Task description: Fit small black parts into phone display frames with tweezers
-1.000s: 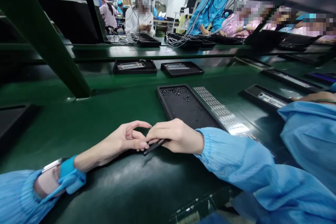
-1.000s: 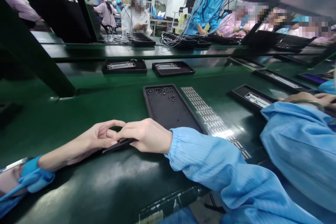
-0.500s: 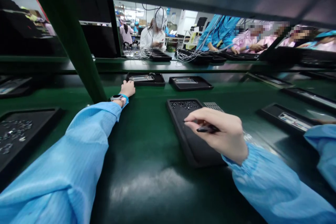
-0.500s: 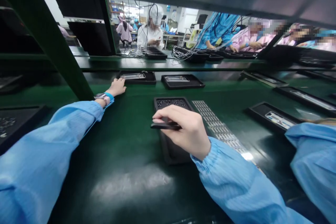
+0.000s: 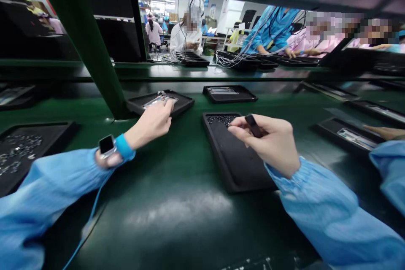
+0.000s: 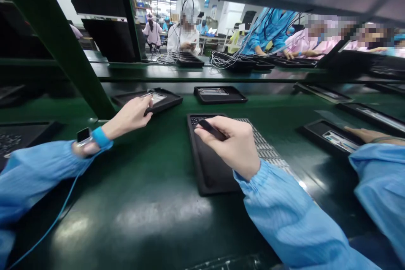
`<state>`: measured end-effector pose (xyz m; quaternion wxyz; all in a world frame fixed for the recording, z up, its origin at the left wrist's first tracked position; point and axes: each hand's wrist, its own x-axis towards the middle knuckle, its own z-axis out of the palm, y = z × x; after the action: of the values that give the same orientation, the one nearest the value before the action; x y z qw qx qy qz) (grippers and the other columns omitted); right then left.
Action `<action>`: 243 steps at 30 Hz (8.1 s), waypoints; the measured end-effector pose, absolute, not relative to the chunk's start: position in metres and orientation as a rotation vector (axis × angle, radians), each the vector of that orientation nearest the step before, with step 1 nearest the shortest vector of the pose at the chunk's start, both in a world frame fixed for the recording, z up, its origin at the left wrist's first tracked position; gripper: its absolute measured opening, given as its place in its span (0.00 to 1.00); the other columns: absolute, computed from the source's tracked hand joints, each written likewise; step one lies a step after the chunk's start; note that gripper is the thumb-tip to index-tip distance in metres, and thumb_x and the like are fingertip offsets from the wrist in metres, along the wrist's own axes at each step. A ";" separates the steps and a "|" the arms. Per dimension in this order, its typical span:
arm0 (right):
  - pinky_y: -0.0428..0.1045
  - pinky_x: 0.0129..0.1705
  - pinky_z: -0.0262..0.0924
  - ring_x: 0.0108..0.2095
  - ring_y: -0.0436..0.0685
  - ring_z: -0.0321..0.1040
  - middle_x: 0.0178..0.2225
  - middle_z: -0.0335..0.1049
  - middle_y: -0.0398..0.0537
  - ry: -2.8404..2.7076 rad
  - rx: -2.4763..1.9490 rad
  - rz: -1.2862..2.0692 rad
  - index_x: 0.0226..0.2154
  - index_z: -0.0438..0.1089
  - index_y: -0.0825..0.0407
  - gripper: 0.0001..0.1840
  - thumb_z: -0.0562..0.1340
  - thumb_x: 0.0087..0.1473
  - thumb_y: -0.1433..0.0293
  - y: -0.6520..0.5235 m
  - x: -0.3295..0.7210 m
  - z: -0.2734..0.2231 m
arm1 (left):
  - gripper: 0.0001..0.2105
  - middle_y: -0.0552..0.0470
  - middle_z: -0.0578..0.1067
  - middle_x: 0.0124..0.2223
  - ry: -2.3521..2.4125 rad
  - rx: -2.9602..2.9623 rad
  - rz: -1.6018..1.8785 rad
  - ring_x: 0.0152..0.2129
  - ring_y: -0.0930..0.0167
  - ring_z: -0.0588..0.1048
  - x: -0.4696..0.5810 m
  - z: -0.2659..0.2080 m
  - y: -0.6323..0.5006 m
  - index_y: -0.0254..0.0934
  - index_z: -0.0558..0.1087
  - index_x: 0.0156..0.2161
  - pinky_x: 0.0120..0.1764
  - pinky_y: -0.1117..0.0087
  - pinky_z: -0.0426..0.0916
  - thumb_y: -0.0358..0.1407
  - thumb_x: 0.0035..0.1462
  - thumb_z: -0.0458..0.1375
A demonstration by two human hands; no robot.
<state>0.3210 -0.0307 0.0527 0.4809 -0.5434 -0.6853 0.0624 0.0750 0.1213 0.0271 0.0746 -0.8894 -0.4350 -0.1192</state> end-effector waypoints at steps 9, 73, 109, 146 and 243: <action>0.40 0.20 0.51 0.16 0.42 0.55 0.17 0.62 0.41 -1.550 -1.295 0.723 0.31 0.74 0.60 0.14 0.66 0.45 0.64 -0.013 0.308 0.049 | 0.17 0.51 0.74 0.33 -1.240 -3.395 -0.307 0.23 0.70 0.72 0.066 0.032 -0.076 0.42 0.66 0.51 0.26 0.71 0.63 0.39 0.56 0.54; 0.40 0.30 0.50 0.26 0.43 0.56 0.24 0.65 0.42 -2.359 -0.814 0.703 0.25 0.69 0.60 0.01 0.61 0.45 0.79 0.013 0.228 0.013 | 0.06 0.49 0.75 0.33 -1.135 -2.924 -1.016 0.35 0.67 0.72 0.020 -0.004 -0.006 0.34 0.74 0.32 0.39 0.63 0.62 0.32 0.58 0.54; 0.41 0.33 0.52 0.29 0.46 0.61 0.29 0.67 0.45 -2.427 -0.767 0.633 0.28 0.69 0.58 0.04 0.59 0.47 0.78 0.009 0.227 0.007 | 0.05 0.52 0.75 0.34 -0.991 -2.978 -0.997 0.36 0.68 0.71 0.019 -0.001 -0.006 0.35 0.73 0.36 0.40 0.64 0.62 0.27 0.57 0.56; 0.39 0.27 0.50 0.24 0.41 0.59 0.26 0.69 0.41 -2.271 -1.148 0.962 0.24 0.72 0.60 0.03 0.62 0.42 0.76 0.013 0.220 0.023 | 0.12 0.45 0.74 0.33 -0.632 -2.821 -0.459 0.38 0.60 0.71 0.027 0.014 -0.009 0.32 0.72 0.30 0.42 0.54 0.58 0.28 0.61 0.48; 0.41 0.28 0.59 0.24 0.45 0.64 0.24 0.67 0.46 -1.987 -1.089 0.693 0.26 0.65 0.58 0.24 0.48 0.62 0.58 0.015 0.234 0.045 | 0.09 0.57 0.71 0.24 -0.464 -3.168 -0.608 0.21 0.75 0.66 0.032 0.023 -0.101 0.37 0.68 0.27 0.29 0.74 0.63 0.22 0.55 0.53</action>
<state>0.2345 0.0147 0.0451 0.3765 -0.4258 -0.7769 0.2708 0.0324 -0.1008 0.0226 -0.0585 -0.9704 -0.1422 -0.1862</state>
